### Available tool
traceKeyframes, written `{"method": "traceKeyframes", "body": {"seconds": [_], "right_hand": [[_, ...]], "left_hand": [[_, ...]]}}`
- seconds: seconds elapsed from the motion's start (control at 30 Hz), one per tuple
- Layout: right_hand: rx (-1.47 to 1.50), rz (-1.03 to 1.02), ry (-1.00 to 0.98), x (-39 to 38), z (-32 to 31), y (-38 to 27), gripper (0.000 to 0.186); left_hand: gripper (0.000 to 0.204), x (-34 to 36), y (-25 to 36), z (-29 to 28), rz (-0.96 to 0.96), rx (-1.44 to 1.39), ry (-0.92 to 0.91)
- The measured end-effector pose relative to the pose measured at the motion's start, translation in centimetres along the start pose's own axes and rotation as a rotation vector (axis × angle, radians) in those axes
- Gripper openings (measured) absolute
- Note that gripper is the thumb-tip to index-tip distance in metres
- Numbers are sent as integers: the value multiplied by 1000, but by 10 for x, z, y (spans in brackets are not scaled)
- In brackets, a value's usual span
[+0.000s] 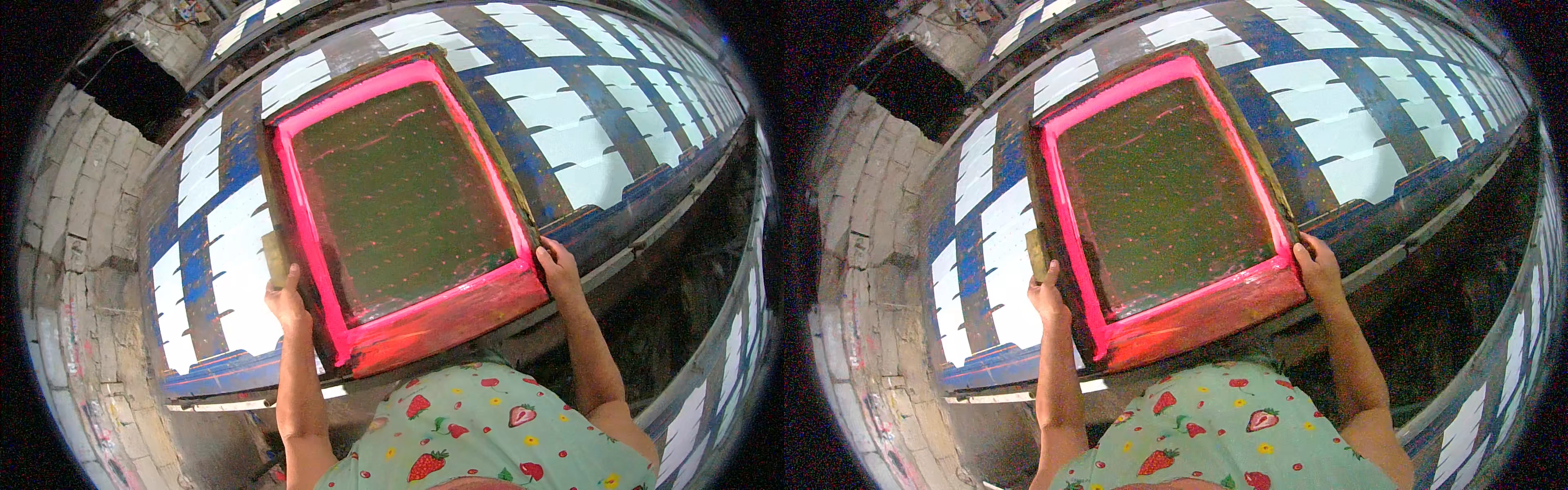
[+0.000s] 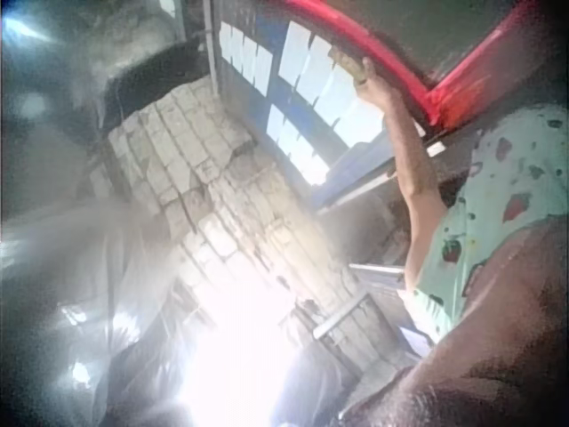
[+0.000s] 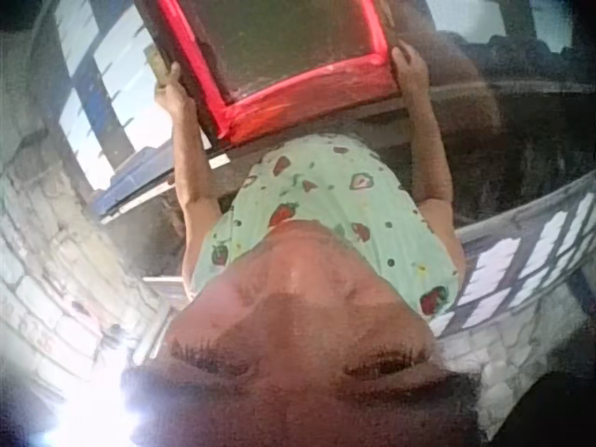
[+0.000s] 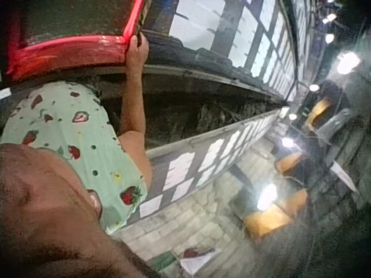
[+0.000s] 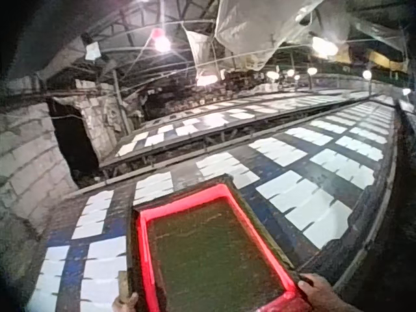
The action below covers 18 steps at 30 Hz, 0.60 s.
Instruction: The person repeatedly uses a squeegee to pull a dark viscous substance across a pink-framed screen printing mesh. The person moves the screen along a long table and repositions it multiple times while continuing the squeegee strokes.
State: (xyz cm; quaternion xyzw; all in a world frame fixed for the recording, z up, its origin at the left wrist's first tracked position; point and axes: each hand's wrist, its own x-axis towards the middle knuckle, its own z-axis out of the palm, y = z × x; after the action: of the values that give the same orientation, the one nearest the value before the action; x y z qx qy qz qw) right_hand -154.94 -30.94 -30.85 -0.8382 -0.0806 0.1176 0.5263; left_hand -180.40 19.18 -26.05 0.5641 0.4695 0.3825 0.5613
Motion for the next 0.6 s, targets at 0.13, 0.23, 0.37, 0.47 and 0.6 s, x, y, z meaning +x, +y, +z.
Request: {"method": "traceKeyframes", "body": {"seconds": [0.13,0.23,0.37,0.47,0.6], "right_hand": [[20,-8,-20,12,-18,18,47],[28,-7,-42,13,-28,22,46],[-176,-77,-59,2,-38,-6,45],[-541,-450,-2,-24,-37,-48,50],[-590,-909,-428,-62,-2,-100,56]], "left_hand": [[39,-14,-2,18,21,-4,-1],[40,-18,-1,26,18,25,1],[42,-21,1,30,-6,108,13],[45,-21,2,33,-35,146,13],[48,-19,-1,36,-49,115,-38]]}}
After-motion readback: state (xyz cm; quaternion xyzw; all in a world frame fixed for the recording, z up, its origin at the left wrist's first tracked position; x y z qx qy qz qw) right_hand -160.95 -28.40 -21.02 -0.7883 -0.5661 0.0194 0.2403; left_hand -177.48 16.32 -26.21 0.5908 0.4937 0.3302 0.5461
